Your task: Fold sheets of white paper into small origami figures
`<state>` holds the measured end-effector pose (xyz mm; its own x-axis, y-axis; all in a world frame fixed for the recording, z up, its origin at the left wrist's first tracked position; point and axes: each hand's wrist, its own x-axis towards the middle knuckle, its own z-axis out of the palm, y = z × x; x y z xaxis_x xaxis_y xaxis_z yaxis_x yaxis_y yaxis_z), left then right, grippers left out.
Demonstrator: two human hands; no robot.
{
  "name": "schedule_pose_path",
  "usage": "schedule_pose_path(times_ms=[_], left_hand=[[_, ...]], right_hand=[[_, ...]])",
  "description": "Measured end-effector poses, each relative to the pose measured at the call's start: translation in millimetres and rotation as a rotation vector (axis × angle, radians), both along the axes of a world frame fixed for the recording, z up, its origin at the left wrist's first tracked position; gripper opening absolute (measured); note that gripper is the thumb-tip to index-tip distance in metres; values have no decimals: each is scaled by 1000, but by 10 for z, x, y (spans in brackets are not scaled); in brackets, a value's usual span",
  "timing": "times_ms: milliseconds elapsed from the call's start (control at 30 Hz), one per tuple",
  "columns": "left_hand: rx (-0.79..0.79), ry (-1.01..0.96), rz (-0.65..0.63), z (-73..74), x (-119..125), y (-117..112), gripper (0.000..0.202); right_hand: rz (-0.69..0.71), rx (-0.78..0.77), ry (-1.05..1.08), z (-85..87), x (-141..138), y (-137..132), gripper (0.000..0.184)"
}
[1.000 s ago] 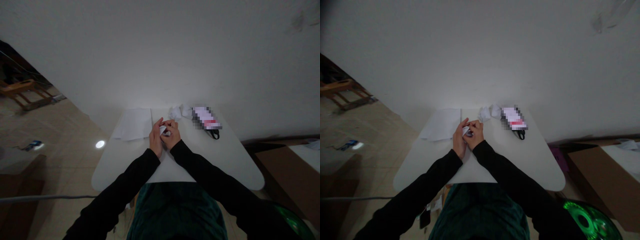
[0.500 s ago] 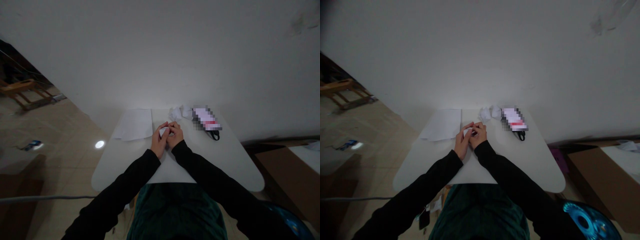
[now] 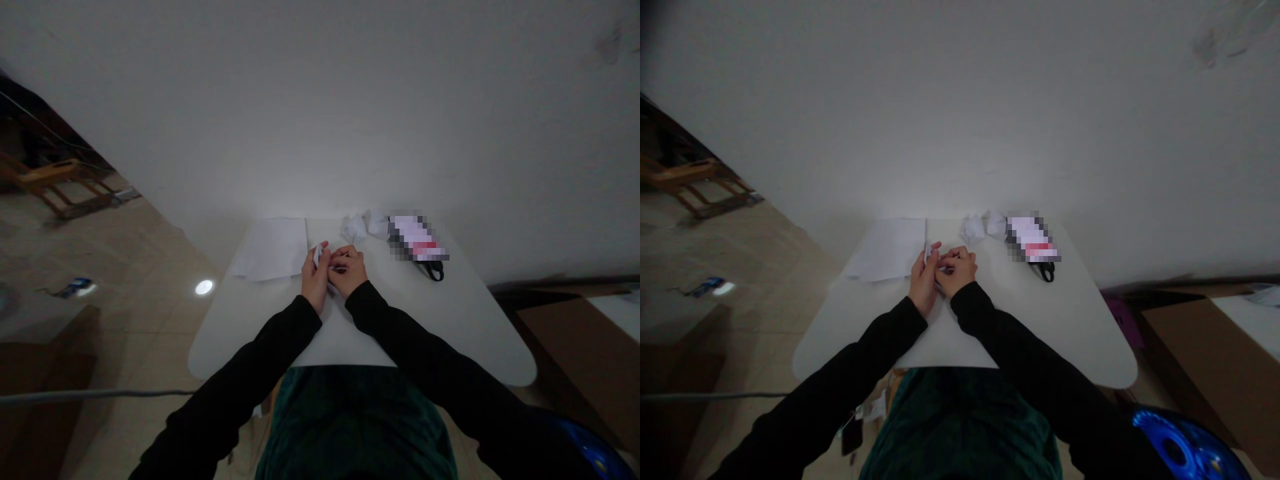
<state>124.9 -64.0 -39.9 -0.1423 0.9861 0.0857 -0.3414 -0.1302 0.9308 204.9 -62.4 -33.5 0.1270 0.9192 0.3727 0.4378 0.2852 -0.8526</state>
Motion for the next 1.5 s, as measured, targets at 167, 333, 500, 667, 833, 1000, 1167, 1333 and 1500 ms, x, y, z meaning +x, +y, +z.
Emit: schedule_pose_path(times_ms=[167, 333, 500, 667, 833, 1000, 1167, 1333, 1500], left_hand=[[-82, -182, -32, 148, -3, -7, 51], [-100, -209, -140, 262, -47, -8, 59], [-13, -187, -171, 262, -51, -15, 61], [75, -59, -165, 128, -28, -39, 43], [28, 73, -67, 40, -73, -8, 39], [-30, 158, -33, 59, -136, 25, 42], [5, 291, -29, 46, -173, 48, 41], [96, 399, 32, 40, -208, 81, 31], [152, 483, 97, 77, -203, 59, 26]], right_hand=[[1, 51, 30, -41, -5, -9, 6], [-25, 149, 33, -31, 3, -48, 11], [-98, 212, 81, -43, 52, 3, 8], [-107, 213, 175, -66, 128, 87, 6], [-25, 181, 242, 8, 127, 67, 14], [13, 50, 437, 49, 117, 76, 26], [40, -2, 467, -24, 174, 183, 31], [20, 24, 370, -33, 195, 186, 22], [13, 25, 393, -26, 164, 152, 21]])
